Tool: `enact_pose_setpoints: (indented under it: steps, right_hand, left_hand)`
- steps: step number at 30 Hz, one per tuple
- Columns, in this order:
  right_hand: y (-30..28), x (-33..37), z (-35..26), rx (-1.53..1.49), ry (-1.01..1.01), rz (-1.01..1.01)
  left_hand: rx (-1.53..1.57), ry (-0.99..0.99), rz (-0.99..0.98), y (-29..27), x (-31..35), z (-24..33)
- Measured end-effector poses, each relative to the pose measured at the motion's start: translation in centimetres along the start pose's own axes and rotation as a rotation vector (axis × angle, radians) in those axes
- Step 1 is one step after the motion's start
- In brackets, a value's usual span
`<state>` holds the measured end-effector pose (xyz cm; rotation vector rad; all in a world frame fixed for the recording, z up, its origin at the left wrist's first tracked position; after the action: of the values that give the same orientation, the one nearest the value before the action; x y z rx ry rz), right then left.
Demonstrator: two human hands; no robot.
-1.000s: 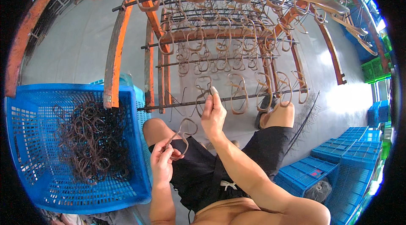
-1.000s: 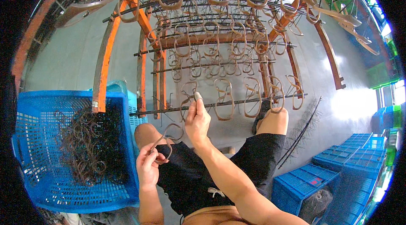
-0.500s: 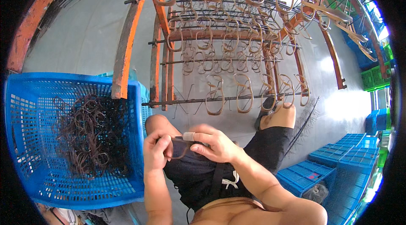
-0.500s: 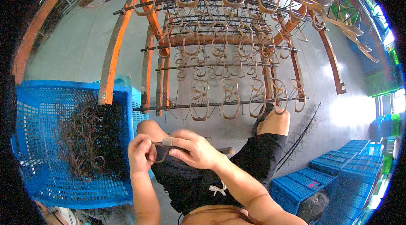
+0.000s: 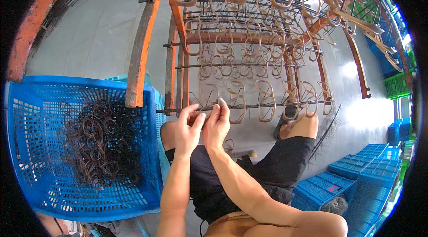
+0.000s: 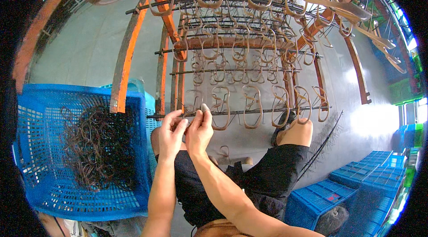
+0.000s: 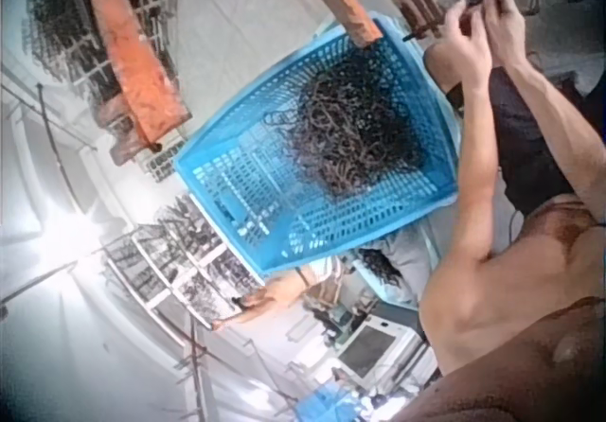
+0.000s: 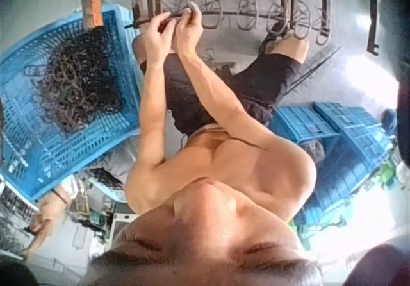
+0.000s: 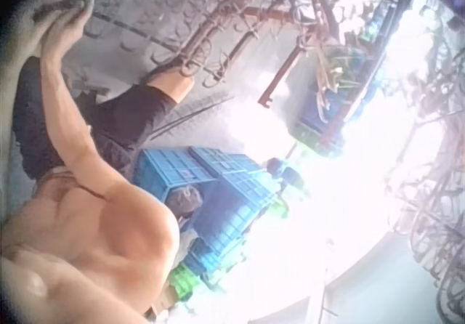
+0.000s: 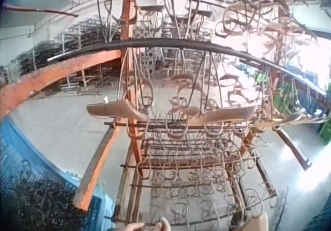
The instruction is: The person sits on the floor and repeatedly picks up metal hooks from a blue basket. They insert the hooks into slots on a metal rack, then remove them and return them to the basket, repeating this cycle continuously.
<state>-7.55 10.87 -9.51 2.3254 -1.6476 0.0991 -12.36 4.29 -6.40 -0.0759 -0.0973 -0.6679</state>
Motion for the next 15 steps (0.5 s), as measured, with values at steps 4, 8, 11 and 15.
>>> enact_pose_setpoints:
  steps: [4, 8, 11, 15]
  right_hand:
    - [0.1, -0.3, 0.5, 0.164, -0.102, 0.012]
    - [0.3, 0.1, -0.1, -0.105, 0.035, -0.060]
    - [0.5, -0.2, -0.3, -0.115, 0.025, -0.070]
    - [0.6, -0.6, -0.8, -0.119, -0.003, -0.123]
  left_hand:
    - [-0.302, 0.117, 0.115, 0.1, -0.4, 0.4]
    - [-0.418, 0.185, 0.149, 0.0, -0.8, 0.8]
    - [-0.361, 0.145, 0.149, 0.3, -1.1, 0.3]
    - [-0.344, 0.206, 0.190, 0.2, -1.2, -0.4]
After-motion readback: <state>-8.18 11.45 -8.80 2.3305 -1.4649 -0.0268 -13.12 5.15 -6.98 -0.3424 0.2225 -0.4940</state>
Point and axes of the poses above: each hand's wrist, its own x-axis away from the middle knuckle, its own y-axis out of the palm, z = x × y, the point moved 2 cm from there along -x, towards the middle knuckle, and after that the axes turned 5 degrees about -z, right-handed, at the moved point
